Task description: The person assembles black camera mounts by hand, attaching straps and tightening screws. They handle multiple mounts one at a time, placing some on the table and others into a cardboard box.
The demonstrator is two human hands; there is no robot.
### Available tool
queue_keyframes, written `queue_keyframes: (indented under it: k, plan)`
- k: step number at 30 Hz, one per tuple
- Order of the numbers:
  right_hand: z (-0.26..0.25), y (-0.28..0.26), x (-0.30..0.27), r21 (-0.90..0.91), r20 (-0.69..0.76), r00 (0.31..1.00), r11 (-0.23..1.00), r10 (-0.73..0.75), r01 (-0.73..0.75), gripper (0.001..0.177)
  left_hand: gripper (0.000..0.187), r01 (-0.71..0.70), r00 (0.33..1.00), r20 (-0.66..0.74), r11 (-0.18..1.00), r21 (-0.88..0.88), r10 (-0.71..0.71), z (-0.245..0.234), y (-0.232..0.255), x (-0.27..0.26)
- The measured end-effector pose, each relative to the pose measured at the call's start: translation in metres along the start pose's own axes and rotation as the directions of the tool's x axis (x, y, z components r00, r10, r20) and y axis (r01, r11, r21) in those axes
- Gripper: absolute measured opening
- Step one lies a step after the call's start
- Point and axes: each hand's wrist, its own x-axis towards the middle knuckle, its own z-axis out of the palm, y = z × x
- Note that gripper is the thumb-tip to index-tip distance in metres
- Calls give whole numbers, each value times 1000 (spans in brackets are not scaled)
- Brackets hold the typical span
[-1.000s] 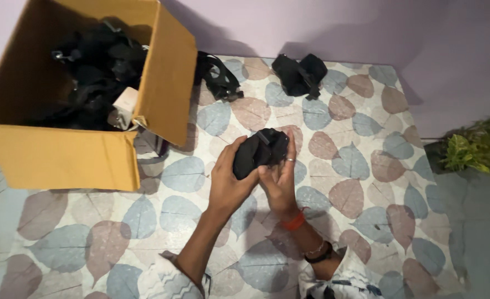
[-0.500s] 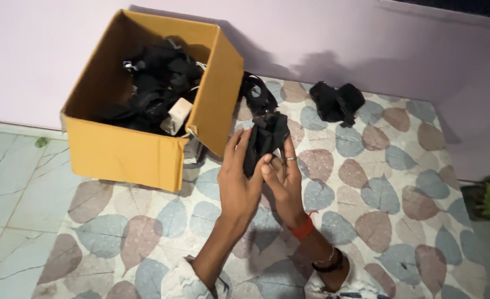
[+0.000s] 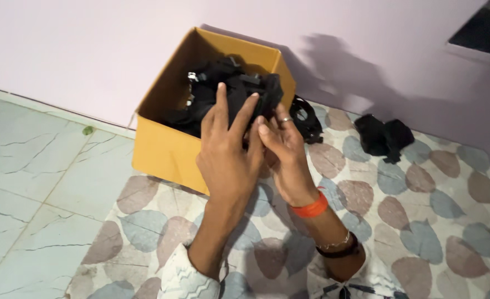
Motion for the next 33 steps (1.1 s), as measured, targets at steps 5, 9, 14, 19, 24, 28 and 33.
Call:
queue_keyframes:
  k: [5, 9, 14, 19, 24, 28, 33]
  plan:
    - [25, 11, 30, 87, 45, 982, 978, 184, -187, 53, 42, 30, 995, -96, 998, 53, -25, -7, -28, 14]
    - [31, 24, 49, 47, 42, 962, 961, 271, -273, 48, 46, 32, 997, -76, 999, 14, -31, -12, -53, 22]
    - [27, 45, 81, 193, 191, 934, 922, 301, -336, 41, 36, 30, 996, -90, 998, 52, -26, -17, -80, 33]
    - [30, 63, 100, 229, 266, 901, 885, 344, -405, 39, 33, 34, 997, -74, 997, 75, -29, -19, -101, 38]
    - [33, 72, 103, 161, 263, 901, 906, 344, -392, 59, 36, 9, 999, -48, 987, 162, -1, -9, -112, 33]
    - [35, 76, 106, 23, 132, 864, 870, 485, -492, 95, 33, 42, 999, -1, 969, 245, -43, 1, -119, 33]
    - [34, 86, 104, -105, 149, 899, 910, 412, -400, 89, 37, 65, 997, 20, 952, 299, -75, 4, -123, 30]
